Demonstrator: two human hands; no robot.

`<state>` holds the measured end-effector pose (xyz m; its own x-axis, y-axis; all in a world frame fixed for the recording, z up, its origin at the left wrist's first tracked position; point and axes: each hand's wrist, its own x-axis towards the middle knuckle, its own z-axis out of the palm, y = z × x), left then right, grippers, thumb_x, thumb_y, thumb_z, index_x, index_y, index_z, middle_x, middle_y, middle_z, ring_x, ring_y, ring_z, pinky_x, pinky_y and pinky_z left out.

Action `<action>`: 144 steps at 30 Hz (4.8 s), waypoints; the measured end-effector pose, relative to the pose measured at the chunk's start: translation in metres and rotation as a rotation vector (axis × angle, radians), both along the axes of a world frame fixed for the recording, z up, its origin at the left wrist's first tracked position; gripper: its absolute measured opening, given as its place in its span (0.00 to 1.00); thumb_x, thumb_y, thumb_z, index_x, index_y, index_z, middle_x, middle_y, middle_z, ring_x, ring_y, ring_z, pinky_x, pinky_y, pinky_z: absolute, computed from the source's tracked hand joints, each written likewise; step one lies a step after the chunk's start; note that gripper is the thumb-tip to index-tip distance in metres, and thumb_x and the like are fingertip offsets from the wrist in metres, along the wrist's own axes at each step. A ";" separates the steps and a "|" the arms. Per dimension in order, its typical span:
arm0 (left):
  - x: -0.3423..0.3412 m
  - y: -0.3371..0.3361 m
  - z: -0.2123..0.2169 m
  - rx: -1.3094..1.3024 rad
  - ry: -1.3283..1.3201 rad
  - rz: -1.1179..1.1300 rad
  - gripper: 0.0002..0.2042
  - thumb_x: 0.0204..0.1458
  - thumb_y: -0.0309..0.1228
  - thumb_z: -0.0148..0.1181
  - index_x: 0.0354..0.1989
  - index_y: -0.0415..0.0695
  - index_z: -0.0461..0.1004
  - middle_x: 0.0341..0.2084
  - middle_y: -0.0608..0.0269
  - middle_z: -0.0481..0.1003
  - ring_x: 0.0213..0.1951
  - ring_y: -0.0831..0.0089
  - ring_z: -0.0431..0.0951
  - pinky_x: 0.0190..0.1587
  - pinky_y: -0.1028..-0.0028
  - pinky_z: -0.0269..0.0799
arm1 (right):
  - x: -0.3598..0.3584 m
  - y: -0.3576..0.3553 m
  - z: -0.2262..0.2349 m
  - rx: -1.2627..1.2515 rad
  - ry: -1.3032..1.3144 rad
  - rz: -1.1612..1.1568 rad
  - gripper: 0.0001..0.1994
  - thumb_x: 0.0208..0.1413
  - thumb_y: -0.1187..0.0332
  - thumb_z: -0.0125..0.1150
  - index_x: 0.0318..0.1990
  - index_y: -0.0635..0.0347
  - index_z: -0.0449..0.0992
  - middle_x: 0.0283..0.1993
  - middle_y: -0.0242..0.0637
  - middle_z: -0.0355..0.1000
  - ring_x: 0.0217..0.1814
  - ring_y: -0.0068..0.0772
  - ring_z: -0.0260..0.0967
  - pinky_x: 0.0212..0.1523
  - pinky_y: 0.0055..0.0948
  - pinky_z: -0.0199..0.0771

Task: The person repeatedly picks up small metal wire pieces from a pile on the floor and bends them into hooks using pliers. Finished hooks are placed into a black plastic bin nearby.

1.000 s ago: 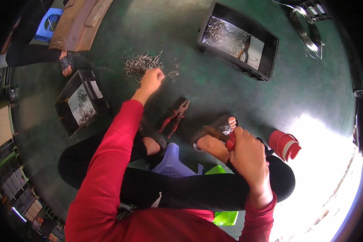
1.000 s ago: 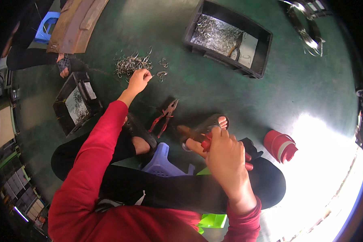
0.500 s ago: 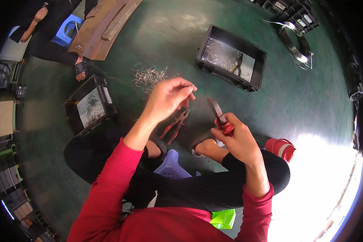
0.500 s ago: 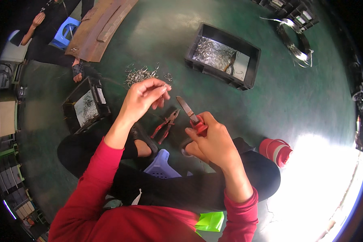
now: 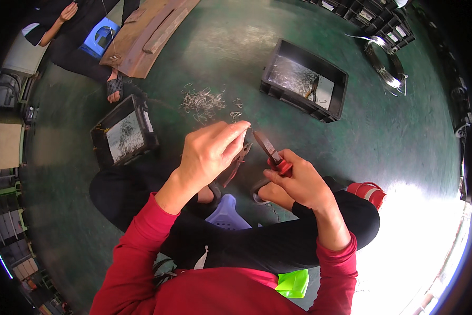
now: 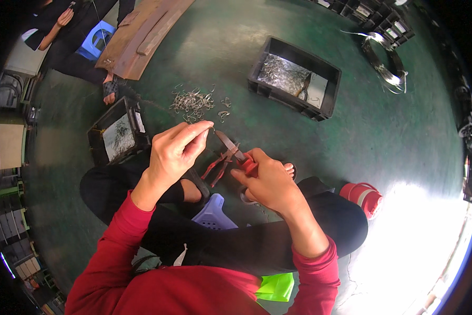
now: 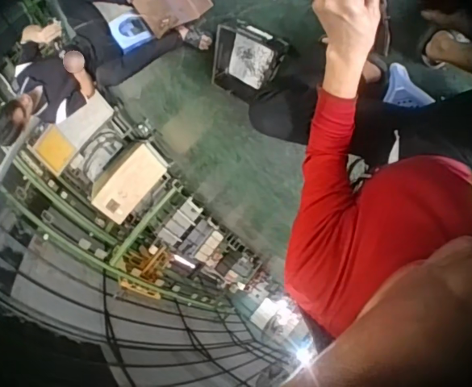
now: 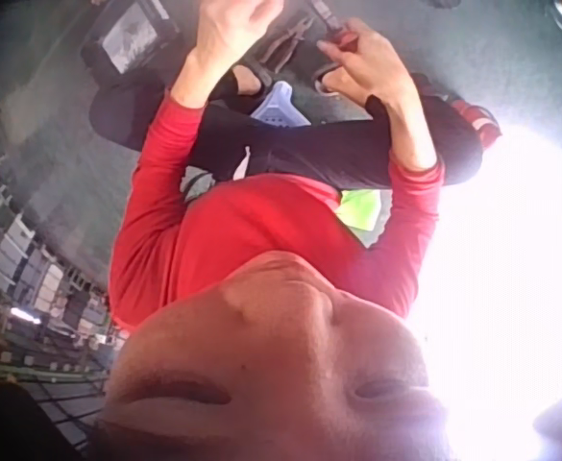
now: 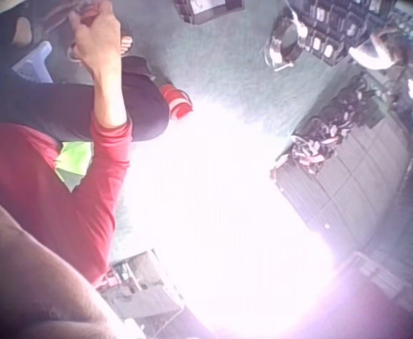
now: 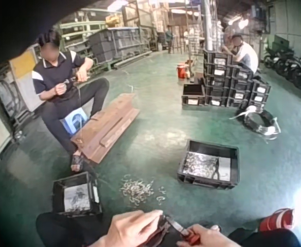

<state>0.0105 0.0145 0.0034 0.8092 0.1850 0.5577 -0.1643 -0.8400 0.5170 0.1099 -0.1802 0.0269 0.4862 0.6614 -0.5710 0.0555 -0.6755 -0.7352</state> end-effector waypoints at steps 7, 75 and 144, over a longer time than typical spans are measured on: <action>-0.004 0.004 0.001 0.011 0.015 -0.013 0.15 0.44 0.14 0.63 0.41 0.41 0.78 0.17 0.62 0.70 0.16 0.74 0.70 0.20 0.75 0.65 | -0.001 0.003 -0.002 -0.001 -0.037 0.037 0.18 0.55 0.59 0.64 0.44 0.66 0.72 0.33 0.45 0.74 0.36 0.35 0.72 0.41 0.32 0.70; -0.019 0.018 -0.015 -1.042 0.639 -0.173 0.12 0.61 0.27 0.50 0.50 0.42 0.77 0.18 0.65 0.74 0.17 0.83 0.70 0.21 0.81 0.66 | -0.010 0.011 -0.025 0.020 -0.140 0.100 0.12 0.55 0.67 0.63 0.41 0.64 0.70 0.27 0.39 0.71 0.30 0.35 0.69 0.32 0.33 0.68; -0.035 -0.020 -0.010 -0.882 0.494 -0.008 0.07 0.53 0.19 0.45 0.30 0.33 0.72 0.11 0.58 0.66 0.12 0.80 0.62 0.17 0.71 0.54 | -0.028 0.030 -0.051 0.194 -0.549 0.017 0.12 0.53 0.69 0.66 0.29 0.65 0.67 0.23 0.44 0.66 0.22 0.42 0.63 0.27 0.32 0.66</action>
<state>-0.0242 -0.0052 -0.0063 0.9155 0.3629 -0.1734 0.2324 -0.1254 0.9645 0.0815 -0.1504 -0.0245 0.6655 0.7389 -0.1060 0.4731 -0.5273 -0.7058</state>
